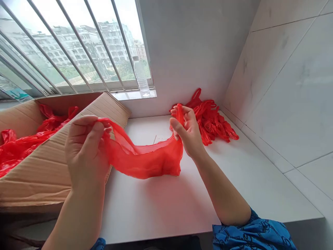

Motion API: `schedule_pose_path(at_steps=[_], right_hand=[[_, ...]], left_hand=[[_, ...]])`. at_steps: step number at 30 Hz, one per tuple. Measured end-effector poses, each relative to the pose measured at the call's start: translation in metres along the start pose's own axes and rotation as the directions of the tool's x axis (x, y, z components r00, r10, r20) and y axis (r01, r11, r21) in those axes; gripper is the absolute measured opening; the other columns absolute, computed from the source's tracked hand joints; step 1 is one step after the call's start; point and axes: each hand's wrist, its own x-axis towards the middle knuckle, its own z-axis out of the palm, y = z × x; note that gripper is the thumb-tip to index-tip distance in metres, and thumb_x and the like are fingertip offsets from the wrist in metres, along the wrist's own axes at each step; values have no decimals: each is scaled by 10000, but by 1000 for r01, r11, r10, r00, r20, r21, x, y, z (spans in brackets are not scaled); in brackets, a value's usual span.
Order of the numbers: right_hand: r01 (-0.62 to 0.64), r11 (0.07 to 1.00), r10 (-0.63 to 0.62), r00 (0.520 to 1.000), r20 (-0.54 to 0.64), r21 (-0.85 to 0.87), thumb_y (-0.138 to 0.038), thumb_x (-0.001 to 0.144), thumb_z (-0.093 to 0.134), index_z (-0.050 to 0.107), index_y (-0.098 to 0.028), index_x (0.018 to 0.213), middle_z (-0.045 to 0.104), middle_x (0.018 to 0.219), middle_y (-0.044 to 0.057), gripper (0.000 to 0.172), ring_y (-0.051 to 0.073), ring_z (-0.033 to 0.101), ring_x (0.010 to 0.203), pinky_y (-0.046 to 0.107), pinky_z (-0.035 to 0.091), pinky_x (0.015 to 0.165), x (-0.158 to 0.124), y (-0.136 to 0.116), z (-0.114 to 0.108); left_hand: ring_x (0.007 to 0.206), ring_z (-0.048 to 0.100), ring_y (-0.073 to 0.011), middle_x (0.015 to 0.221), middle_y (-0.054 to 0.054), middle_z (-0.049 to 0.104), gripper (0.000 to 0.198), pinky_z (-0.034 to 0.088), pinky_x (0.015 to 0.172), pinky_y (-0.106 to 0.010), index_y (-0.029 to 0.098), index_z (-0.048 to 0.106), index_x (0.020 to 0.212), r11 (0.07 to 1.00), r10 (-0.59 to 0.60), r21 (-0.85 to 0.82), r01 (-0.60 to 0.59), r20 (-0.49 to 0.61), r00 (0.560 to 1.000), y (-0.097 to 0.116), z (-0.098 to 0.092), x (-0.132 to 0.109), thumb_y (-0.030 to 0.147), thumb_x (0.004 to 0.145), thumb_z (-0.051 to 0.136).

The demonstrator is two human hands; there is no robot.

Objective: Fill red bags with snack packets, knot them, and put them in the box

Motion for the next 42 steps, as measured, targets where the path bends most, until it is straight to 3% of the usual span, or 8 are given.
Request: schedule_pose_path(at_steps=[7, 10, 13, 16, 20, 27, 33, 42], right_hand=[[-11, 997, 35, 950, 310, -79, -397, 781, 757, 595, -280, 1179, 582, 1142, 55, 445, 184, 569, 925, 324, 510, 736, -16, -1, 28], [-114, 992, 102, 979, 177, 55, -397, 926, 559, 653, -241, 1067, 608, 998, 34, 231, 124, 527, 718, 275, 456, 618, -13, 6, 31], [-255, 950, 226, 960, 164, 182, -454, 941, 497, 692, -227, 1018, 611, 909, 20, 310, 90, 418, 561, 250, 358, 490, -7, 12, 27], [-334, 909, 290, 937, 197, 251, -507, 910, 518, 716, -197, 900, 609, 770, 14, 368, 85, 358, 502, 252, 290, 447, -3, 15, 24], [-394, 855, 340, 917, 208, 338, -480, 901, 537, 652, -190, 876, 637, 714, 1, 313, 74, 346, 444, 252, 275, 432, -2, 20, 23], [-336, 918, 233, 885, 402, 208, -526, 973, 447, 565, -217, 899, 609, 750, -10, 338, 89, 424, 501, 248, 360, 484, -5, 16, 21], [164, 937, 23, 852, 523, -307, -333, 948, 579, 672, -211, 858, 545, 1033, 60, 178, 149, 566, 832, 290, 494, 698, -10, 14, 13], [377, 722, -99, 886, 452, -581, -171, 934, 577, 573, -198, 884, 618, 837, 8, 57, 131, 566, 709, 248, 405, 620, -15, 17, 22]], left_hand=[[1073, 623, -215, 1091, -75, 692, 249, 486, 981, -364, 221, 727, 1039, 966, -126, 253, -50, 634, 763, -1, 32, -15, 352, 971, 526], [1200, 558, -227, 1240, -74, 625, 261, 469, 1012, -384, 253, 642, 1171, 944, 37, 270, -188, 482, 875, -20, 31, -27, 305, 916, 618], [1253, 527, -236, 1351, -93, 541, 598, 473, 1004, -384, 286, 446, 1352, 948, -119, 317, -3, 366, 923, -44, 27, -39, 312, 826, 730], [1068, 626, -218, 1152, -80, 647, 688, 503, 901, -349, 277, 342, 1433, 892, -442, 320, 321, 459, 771, -57, 23, -45, 351, 848, 696], [748, 594, -150, 808, -9, 643, 301, 461, 706, -252, 198, 652, 1095, 772, -632, 382, 508, 542, 553, -56, 15, -38, 411, 886, 612], [654, 547, -133, 620, 13, 506, 188, 505, 797, -309, 177, 601, 748, 421, -770, 1, 907, 528, 357, -68, 3, -32, 335, 851, 588], [577, 515, -102, 583, 41, 455, 161, 501, 668, -232, 186, 615, 824, 396, -764, -144, 907, 497, 413, -65, 0, -29, 345, 822, 639], [610, 651, -123, 820, 15, 676, 251, 509, 545, -213, 246, 573, 1020, 509, -744, -42, 860, 480, 464, -65, -8, -32, 342, 836, 715]])
